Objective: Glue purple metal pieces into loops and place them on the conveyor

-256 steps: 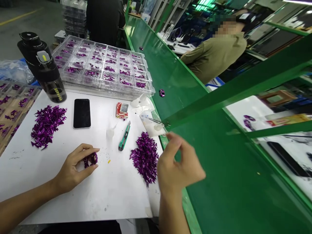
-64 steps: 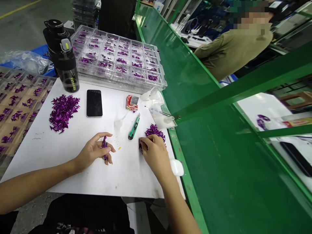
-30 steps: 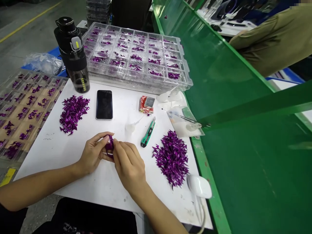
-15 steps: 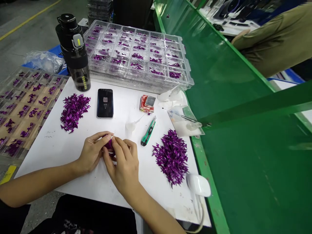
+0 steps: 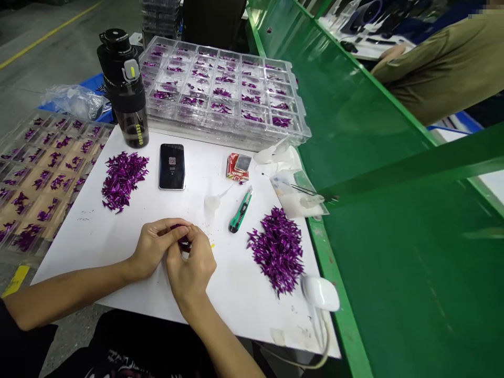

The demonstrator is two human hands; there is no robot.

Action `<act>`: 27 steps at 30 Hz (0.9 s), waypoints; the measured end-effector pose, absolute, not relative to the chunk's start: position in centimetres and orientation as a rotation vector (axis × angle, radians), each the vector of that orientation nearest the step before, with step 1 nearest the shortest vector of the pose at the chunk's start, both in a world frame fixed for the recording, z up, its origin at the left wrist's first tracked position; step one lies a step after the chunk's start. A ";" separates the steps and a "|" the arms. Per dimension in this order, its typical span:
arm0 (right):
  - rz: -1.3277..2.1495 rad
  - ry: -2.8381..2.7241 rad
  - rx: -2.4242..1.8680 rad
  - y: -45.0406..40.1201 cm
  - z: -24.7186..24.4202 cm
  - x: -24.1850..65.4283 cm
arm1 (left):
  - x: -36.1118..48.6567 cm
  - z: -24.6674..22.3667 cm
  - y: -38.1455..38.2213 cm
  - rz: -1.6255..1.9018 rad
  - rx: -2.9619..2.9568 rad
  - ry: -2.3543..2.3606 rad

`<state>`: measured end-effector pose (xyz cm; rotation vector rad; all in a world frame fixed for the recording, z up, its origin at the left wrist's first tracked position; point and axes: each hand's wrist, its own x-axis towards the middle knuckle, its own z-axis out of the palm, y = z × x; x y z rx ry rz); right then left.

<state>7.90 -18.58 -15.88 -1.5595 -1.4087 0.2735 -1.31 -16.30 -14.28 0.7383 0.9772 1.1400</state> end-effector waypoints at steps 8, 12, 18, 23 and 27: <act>0.771 -1.208 -1.383 -20.3 -14.4 12.4 | -1.8 -14.5 -17.5 1.221 1.767 0.808; 0.887 -1.110 -1.271 -22.2 -13.3 15.3 | -1.6 -14.1 -18.2 1.320 2.075 0.724; 1.252 -1.124 -1.230 -26.3 -12.8 17.9 | -2.1 -12.0 -23.9 1.103 1.800 0.942; 1.474 -1.348 -1.339 -30.0 -12.6 18.2 | -2.0 -12.3 -31.0 0.515 0.567 0.975; 1.610 -1.548 -1.389 -29.9 -12.7 18.1 | -1.0 -14.6 -33.3 0.515 0.285 0.905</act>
